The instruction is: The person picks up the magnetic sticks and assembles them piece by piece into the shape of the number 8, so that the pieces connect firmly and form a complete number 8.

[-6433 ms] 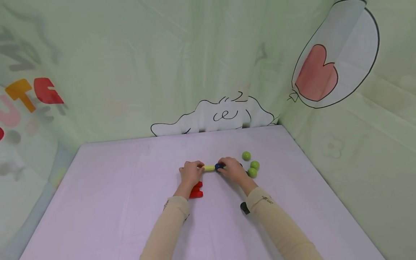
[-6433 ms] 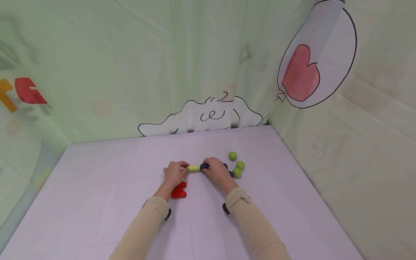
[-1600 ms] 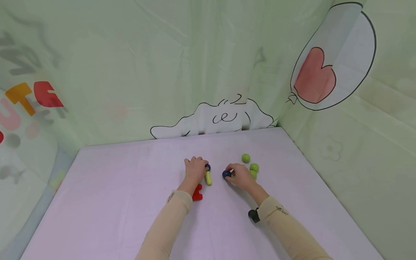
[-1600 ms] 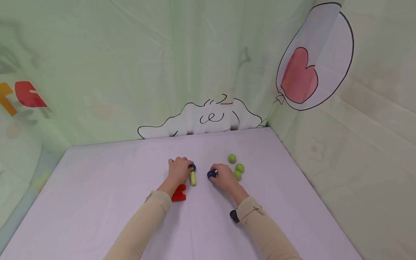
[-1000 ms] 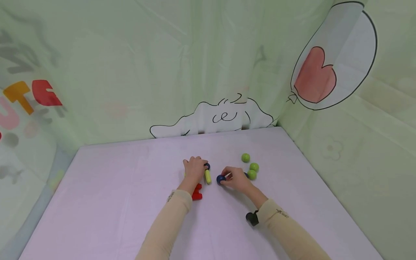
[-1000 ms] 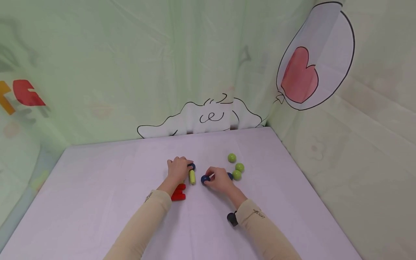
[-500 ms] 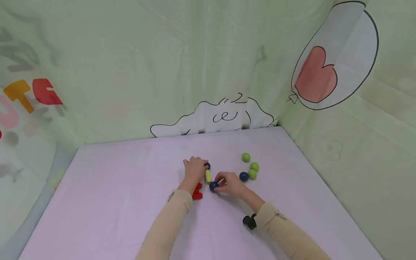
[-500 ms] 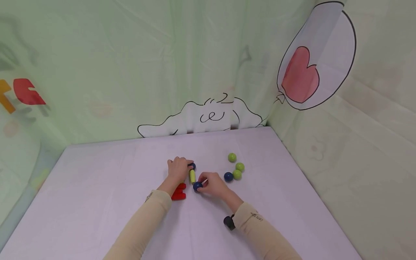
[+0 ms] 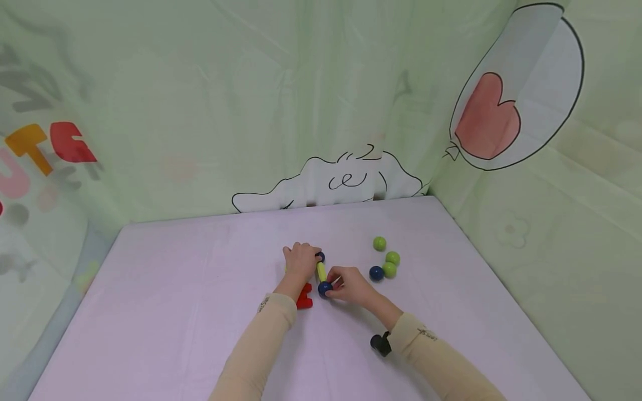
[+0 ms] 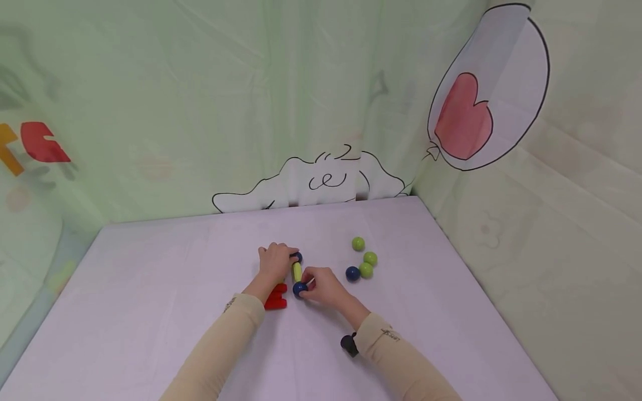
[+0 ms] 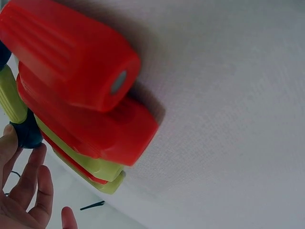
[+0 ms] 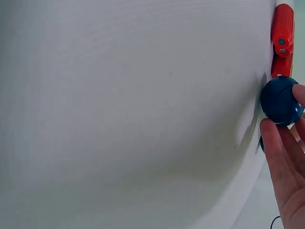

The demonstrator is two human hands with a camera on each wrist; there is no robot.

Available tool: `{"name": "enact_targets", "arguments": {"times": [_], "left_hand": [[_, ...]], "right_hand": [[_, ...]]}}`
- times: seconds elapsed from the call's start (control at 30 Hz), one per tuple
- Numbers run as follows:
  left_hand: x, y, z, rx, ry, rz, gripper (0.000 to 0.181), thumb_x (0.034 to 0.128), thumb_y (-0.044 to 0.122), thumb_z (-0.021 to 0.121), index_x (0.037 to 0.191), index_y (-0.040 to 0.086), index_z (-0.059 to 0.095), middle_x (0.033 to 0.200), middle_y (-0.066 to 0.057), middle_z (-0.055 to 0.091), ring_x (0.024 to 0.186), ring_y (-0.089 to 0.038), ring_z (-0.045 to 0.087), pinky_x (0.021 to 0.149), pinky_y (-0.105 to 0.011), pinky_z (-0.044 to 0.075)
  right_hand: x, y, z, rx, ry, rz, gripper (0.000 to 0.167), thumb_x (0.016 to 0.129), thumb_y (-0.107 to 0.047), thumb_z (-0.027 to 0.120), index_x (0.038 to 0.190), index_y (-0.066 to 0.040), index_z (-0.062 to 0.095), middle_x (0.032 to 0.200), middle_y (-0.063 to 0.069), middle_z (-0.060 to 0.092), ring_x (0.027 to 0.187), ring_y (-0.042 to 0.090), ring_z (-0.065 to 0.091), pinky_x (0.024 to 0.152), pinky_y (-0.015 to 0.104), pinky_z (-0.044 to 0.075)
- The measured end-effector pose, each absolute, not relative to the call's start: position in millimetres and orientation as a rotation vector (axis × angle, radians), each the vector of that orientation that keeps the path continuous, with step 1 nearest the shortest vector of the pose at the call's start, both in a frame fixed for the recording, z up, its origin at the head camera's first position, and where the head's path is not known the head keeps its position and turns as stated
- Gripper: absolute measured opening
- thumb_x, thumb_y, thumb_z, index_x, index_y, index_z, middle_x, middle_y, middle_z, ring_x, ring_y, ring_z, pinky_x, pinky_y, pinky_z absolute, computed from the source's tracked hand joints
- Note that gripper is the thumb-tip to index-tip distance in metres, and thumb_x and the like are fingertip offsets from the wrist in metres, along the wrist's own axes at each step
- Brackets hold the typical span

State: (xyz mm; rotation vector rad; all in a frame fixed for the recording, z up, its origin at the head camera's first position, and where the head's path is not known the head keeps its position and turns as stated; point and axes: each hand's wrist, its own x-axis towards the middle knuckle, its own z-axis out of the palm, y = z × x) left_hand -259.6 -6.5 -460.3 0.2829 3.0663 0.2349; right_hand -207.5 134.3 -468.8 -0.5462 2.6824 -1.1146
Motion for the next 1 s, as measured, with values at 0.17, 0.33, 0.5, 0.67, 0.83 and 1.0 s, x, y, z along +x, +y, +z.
{"name": "enact_targets", "arguments": {"times": [0.17, 0.33, 0.5, 0.67, 0.83, 1.0], "left_hand": [[-259.5, -7.4, -461.4, 0.290, 3.071, 0.229, 0.033, 0.0881, 0.038, 0.058, 0.119, 0.029, 0.062, 0.101, -0.001, 0.063, 0.092, -0.021, 0.053, 0.088, -0.050, 0.034], [-259.6, -8.4, -462.8, 0.284, 3.076, 0.235, 0.033, 0.0876, 0.038, 0.058, 0.119, 0.029, 0.062, 0.099, 0.000, 0.063, 0.091, -0.020, 0.052, 0.088, -0.049, 0.033], [-259.4, -8.8, -462.9, 0.292, 3.087, 0.239, 0.034, 0.0872, 0.038, 0.059, 0.119, 0.029, 0.062, 0.098, 0.000, 0.063, 0.090, -0.020, 0.052, 0.086, -0.049, 0.034], [-258.8, -10.2, -462.5, 0.294, 3.091, 0.253, 0.033, 0.0870, 0.038, 0.059, 0.119, 0.029, 0.063, 0.099, -0.001, 0.064, 0.090, -0.020, 0.052, 0.086, -0.049, 0.034], [-259.4, -12.1, -462.3, 0.300, 3.091, 0.257, 0.033, 0.0877, 0.037, 0.059, 0.119, 0.029, 0.062, 0.100, -0.001, 0.064, 0.091, -0.021, 0.052, 0.087, -0.049, 0.034], [-259.7, -12.9, -462.6, 0.317, 3.085, 0.291, 0.033, 0.0876, 0.036, 0.060, 0.119, 0.028, 0.063, 0.099, -0.001, 0.064, 0.089, -0.020, 0.051, 0.086, -0.048, 0.034]], "right_hand": [[-208.6, 131.8, -470.3, -0.565, 2.685, -1.099, 0.020, 0.073, -0.005, 0.075, 0.087, -0.004, 0.060, 0.084, 0.005, 0.063, 0.072, 0.015, 0.057, 0.065, 0.023, 0.050], [-209.5, 131.1, -472.7, -0.590, 2.677, -1.102, 0.022, 0.074, -0.006, 0.075, 0.091, -0.005, 0.062, 0.087, 0.005, 0.063, 0.074, 0.016, 0.058, 0.067, 0.023, 0.049], [-211.0, 130.1, -472.3, -0.601, 2.675, -1.084, 0.023, 0.074, -0.007, 0.074, 0.094, -0.005, 0.063, 0.088, 0.005, 0.063, 0.075, 0.016, 0.058, 0.068, 0.024, 0.050], [-211.6, 128.5, -470.9, -0.623, 2.676, -1.054, 0.023, 0.075, -0.007, 0.074, 0.094, -0.004, 0.063, 0.088, 0.005, 0.063, 0.075, 0.015, 0.057, 0.067, 0.024, 0.049], [-210.6, 126.8, -469.0, -0.649, 2.667, -1.048, 0.023, 0.075, -0.006, 0.073, 0.095, -0.002, 0.063, 0.088, 0.006, 0.063, 0.074, 0.016, 0.057, 0.065, 0.022, 0.049], [-209.7, 126.1, -465.7, -0.641, 2.672, -1.027, 0.022, 0.075, -0.006, 0.073, 0.094, -0.002, 0.063, 0.087, 0.006, 0.062, 0.074, 0.016, 0.056, 0.065, 0.023, 0.049]]}}
